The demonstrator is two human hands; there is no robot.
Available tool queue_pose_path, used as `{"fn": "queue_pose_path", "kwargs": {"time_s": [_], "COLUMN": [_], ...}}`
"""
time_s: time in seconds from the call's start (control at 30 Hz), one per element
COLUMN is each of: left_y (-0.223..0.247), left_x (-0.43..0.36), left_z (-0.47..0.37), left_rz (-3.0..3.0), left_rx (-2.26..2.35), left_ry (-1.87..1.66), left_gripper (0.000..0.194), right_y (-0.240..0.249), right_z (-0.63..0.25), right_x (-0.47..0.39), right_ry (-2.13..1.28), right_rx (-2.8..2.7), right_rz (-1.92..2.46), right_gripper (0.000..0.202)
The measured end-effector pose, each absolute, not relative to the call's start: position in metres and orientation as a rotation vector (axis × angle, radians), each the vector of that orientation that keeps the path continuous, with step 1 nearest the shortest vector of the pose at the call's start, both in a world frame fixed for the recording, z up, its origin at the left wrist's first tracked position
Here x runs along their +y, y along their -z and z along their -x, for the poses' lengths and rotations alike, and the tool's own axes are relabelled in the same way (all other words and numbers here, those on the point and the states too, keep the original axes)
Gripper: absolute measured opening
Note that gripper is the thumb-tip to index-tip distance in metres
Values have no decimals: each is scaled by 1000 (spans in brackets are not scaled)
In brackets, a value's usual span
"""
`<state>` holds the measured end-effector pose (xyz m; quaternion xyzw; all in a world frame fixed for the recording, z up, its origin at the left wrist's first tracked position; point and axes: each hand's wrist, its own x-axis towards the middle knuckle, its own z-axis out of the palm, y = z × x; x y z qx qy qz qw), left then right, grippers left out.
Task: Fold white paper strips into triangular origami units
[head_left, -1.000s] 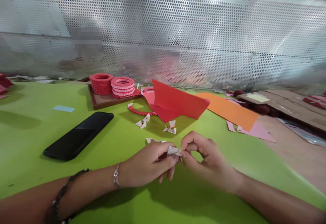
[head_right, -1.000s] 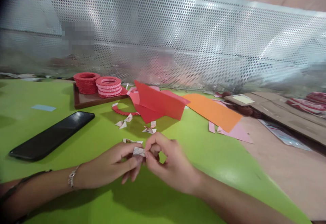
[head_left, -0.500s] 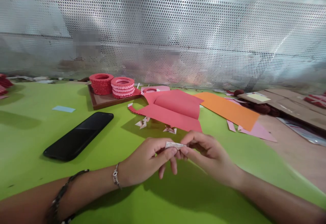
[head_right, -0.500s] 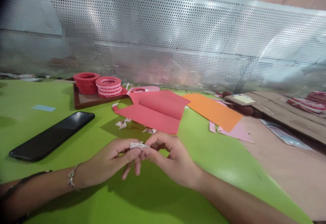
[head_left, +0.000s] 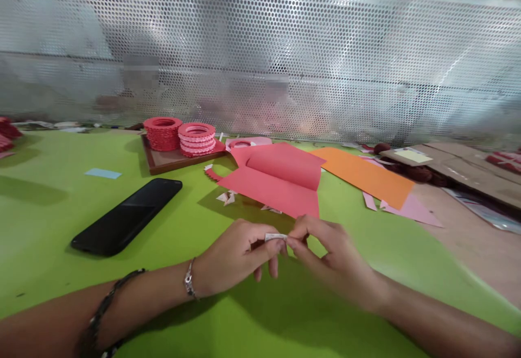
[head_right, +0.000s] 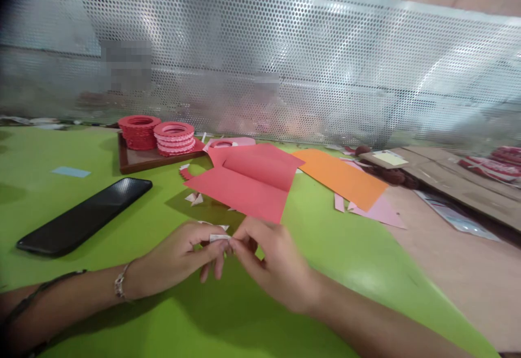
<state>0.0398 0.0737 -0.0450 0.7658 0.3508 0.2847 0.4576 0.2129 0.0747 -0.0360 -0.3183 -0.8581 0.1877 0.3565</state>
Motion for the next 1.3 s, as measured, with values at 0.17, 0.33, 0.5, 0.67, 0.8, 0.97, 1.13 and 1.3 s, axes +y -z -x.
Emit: {"fn": "queue_pose_path", "kwargs": {"time_s": [0.17,0.33,0.5,0.67,0.8,0.97,1.13,1.3], "left_y": [44,43,40,33,34,38,39,41], "left_x": [75,76,72,68,68,70,68,68], "left_z": [-41,-44,-46,-44,-43,-43,-44,-42], "left_rz": [-1703,-1647,-1700,-1795,-1832,-1940,-2003,-2112], "left_rx": [832,882,771,794,703,681,705,808], "left_ry": [-695,-702,-701,-668,-681,-627,-456,-500], "left_gripper": [26,22,28,30,20,24,28,29], "right_y": [39,36,36,37,38,31,31,34], "right_z": [-213,-216,-218,-219,-220,-219,-216,-212], "right_x": [76,77,80,81,82,81,78,74], "right_ry": [-244,-1,187,180,133,-217,-653,-926], "right_rx": [-2192,-2174,-2323,-2345,-2330,-2424,-2253,-2145], "right_rz": [710,652,393,393,442,443,619,726], "right_gripper": [12,13,9,4,4,8,13,7]}}
